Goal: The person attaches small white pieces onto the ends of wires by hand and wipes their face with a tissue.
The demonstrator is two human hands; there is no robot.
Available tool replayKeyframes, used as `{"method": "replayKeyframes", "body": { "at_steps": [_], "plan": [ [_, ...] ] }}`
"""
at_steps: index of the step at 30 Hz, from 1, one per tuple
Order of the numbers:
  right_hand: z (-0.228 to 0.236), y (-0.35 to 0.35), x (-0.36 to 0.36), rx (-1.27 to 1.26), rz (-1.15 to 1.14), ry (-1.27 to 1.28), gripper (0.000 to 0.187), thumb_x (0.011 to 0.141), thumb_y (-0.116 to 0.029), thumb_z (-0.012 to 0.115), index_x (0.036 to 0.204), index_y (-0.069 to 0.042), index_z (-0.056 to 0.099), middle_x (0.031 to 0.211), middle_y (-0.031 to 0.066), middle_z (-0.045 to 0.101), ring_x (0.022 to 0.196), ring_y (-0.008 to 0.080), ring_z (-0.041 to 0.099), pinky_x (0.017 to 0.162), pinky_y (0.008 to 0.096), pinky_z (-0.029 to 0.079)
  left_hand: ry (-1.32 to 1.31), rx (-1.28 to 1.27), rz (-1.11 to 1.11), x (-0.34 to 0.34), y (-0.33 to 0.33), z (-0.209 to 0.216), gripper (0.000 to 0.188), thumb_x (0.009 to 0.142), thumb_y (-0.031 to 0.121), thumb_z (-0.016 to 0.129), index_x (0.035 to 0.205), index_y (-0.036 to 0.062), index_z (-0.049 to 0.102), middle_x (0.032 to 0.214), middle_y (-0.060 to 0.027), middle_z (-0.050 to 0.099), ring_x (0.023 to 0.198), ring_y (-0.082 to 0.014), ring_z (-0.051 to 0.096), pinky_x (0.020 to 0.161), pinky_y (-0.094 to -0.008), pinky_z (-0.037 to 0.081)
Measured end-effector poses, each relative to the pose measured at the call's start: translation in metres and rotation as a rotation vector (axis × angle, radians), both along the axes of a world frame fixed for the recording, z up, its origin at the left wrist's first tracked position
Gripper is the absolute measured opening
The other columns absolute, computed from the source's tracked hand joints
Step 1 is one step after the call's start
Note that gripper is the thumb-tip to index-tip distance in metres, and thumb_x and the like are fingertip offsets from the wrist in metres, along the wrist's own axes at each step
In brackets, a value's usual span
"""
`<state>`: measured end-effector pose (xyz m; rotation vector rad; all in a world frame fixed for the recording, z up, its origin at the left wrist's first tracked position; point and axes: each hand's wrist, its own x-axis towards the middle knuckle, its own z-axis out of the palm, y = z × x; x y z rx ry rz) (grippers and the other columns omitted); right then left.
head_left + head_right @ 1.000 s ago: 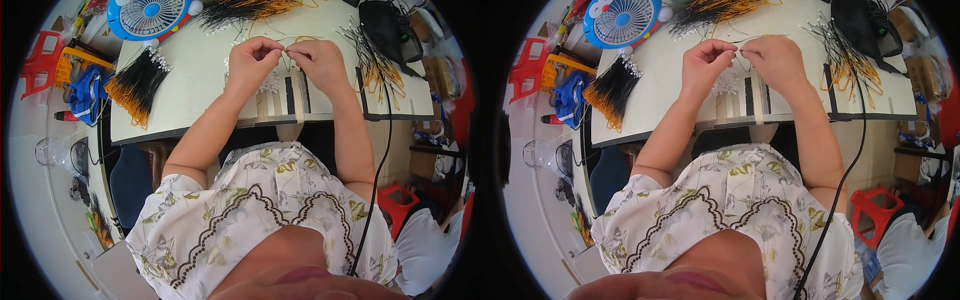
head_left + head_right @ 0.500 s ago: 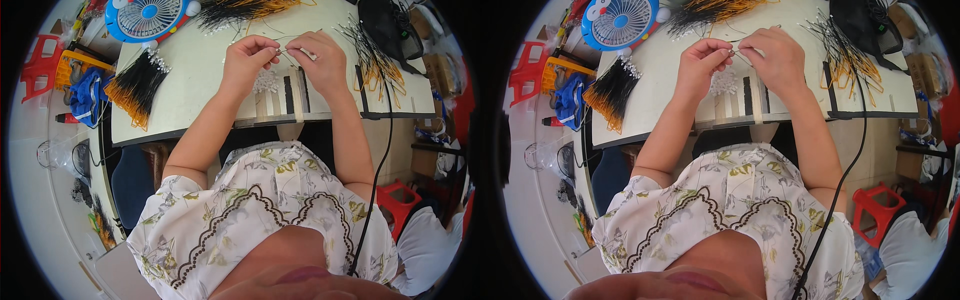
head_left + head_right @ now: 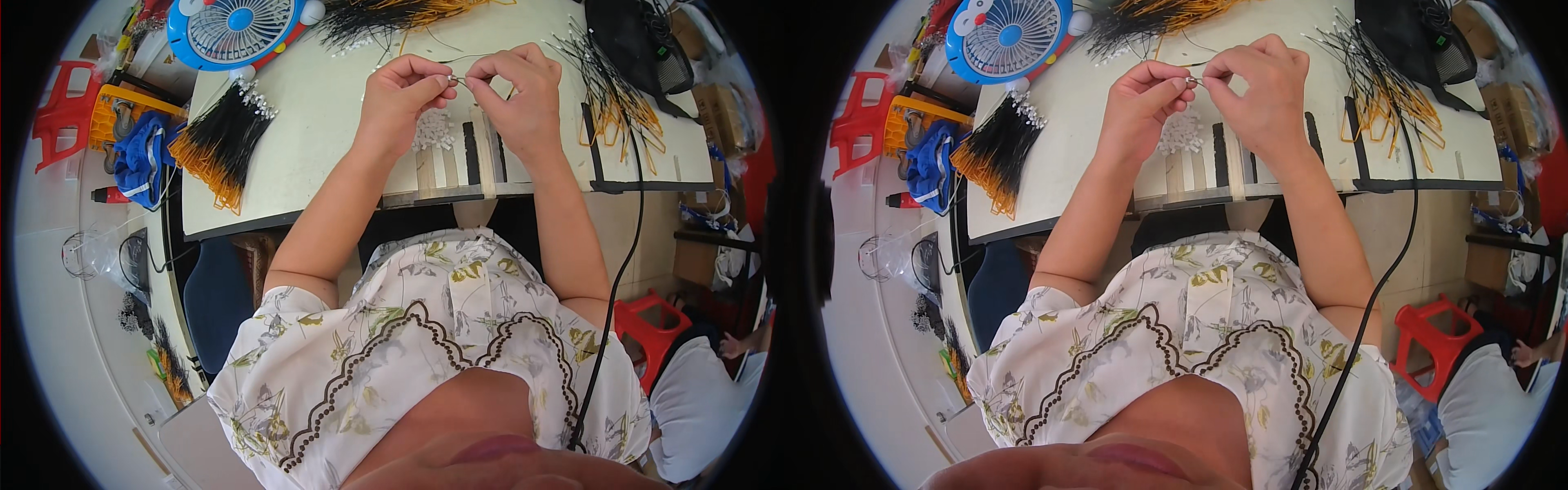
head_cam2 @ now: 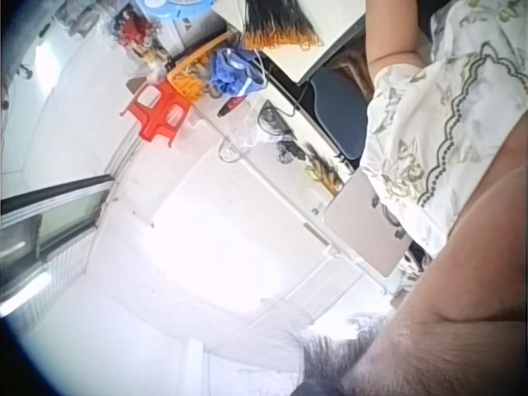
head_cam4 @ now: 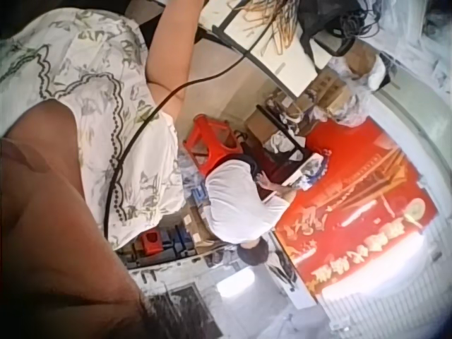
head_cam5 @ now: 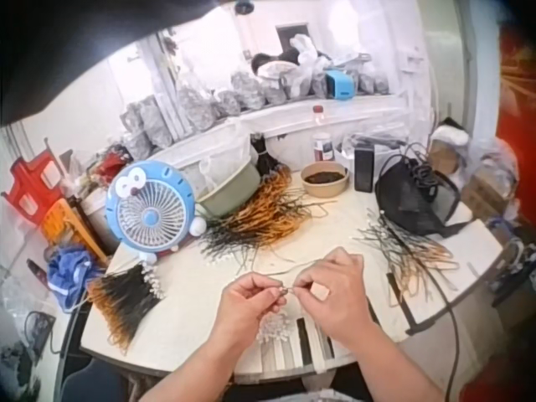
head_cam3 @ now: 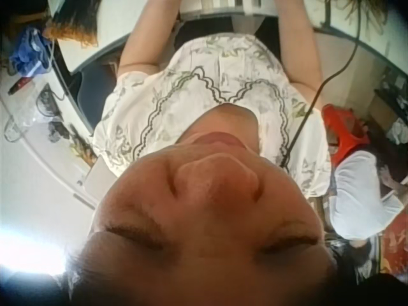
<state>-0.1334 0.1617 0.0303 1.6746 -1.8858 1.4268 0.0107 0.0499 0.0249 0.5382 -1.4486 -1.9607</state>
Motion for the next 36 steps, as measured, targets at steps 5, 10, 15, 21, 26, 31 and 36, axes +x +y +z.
{"method": "replayKeyframes", "body": {
  "at_steps": [5, 10, 15, 21, 26, 31, 36],
  "plan": [
    [-0.001, 0.001, 0.000, 0.001, 0.009, -0.041, 0.006, 0.075, -0.012, 0.075, 0.077, -0.015, 0.071, 0.077, -0.0104, 0.067, 0.084, 0.0123, 0.054, 0.089, 0.0340, 0.031, 0.006, -0.005, -0.004, 0.000, 0.000, 0.000, 0.011, 0.086, 0.000, 0.067, 0.097, -0.0017, 0.067, 0.088, -0.0094, 0.069, 0.078, -0.0148, 0.068, 0.069, -0.0237, 0.054],
    [-0.001, 0.001, 0.001, 0.004, 0.015, -0.057, 0.006, 0.075, -0.012, 0.075, 0.077, -0.015, 0.070, 0.078, -0.0101, 0.067, 0.085, 0.0122, 0.054, 0.090, 0.0342, 0.031, 0.016, 0.044, -0.016, -0.001, 0.000, -0.001, 0.011, 0.087, 0.000, 0.067, 0.098, -0.0016, 0.067, 0.088, -0.0093, 0.069, 0.078, -0.0147, 0.068, 0.069, -0.0239, 0.055],
    [-0.003, 0.001, 0.000, -0.017, 0.018, -0.034, 0.006, 0.075, -0.011, 0.075, 0.077, -0.014, 0.070, 0.078, -0.0100, 0.067, 0.085, 0.0122, 0.054, 0.089, 0.0341, 0.031, 0.017, 0.075, -0.039, 0.000, -0.001, -0.002, 0.011, 0.087, 0.000, 0.067, 0.098, -0.0019, 0.067, 0.088, -0.0094, 0.070, 0.078, -0.0147, 0.068, 0.069, -0.0239, 0.055],
    [-0.006, -0.002, -0.001, -0.073, 0.028, 0.039, 0.008, 0.074, -0.010, 0.075, 0.076, -0.015, 0.069, 0.079, -0.0096, 0.068, 0.084, 0.0130, 0.055, 0.089, 0.0336, 0.031, 0.016, 0.071, -0.047, -0.001, 0.000, -0.002, 0.010, 0.086, 0.000, 0.067, 0.096, -0.0027, 0.067, 0.086, -0.0094, 0.070, 0.076, -0.0145, 0.068, 0.068, -0.0243, 0.055],
    [-0.006, 0.001, -0.001, -0.055, 0.020, 0.052, 0.007, 0.075, -0.011, 0.075, 0.078, -0.014, 0.069, 0.079, -0.0090, 0.068, 0.086, 0.0140, 0.055, 0.089, 0.0337, 0.031, -0.016, -0.020, -0.022, -0.004, 0.003, -0.002, 0.009, 0.085, -0.001, 0.068, 0.094, -0.0026, 0.068, 0.084, -0.0088, 0.069, 0.074, -0.0142, 0.067, 0.066, -0.0253, 0.054],
    [-0.005, 0.018, -0.027, 0.071, -0.165, 0.224, 0.008, 0.076, -0.012, 0.075, 0.082, -0.011, 0.070, 0.082, -0.0065, 0.067, 0.090, 0.0146, 0.053, 0.089, 0.0331, 0.034, 0.028, -0.235, 0.215, 0.012, -0.025, 0.001, 0.007, 0.085, -0.002, 0.065, 0.092, -0.0011, 0.067, 0.082, -0.0071, 0.068, 0.073, -0.0135, 0.064, 0.066, -0.0256, 0.051],
    [-0.003, 0.043, -0.065, 0.278, 0.251, -0.582, 0.005, 0.084, -0.008, 0.071, 0.087, -0.004, 0.069, 0.087, -0.0005, 0.067, 0.077, 0.0078, 0.054, 0.068, 0.0238, 0.041, 0.077, -0.116, 0.252, 0.024, -0.042, 0.007, 0.007, 0.086, -0.001, 0.064, 0.093, -0.0010, 0.066, 0.086, -0.0074, 0.067, 0.076, -0.0132, 0.063, 0.069, -0.0251, 0.050]
  ]
}}
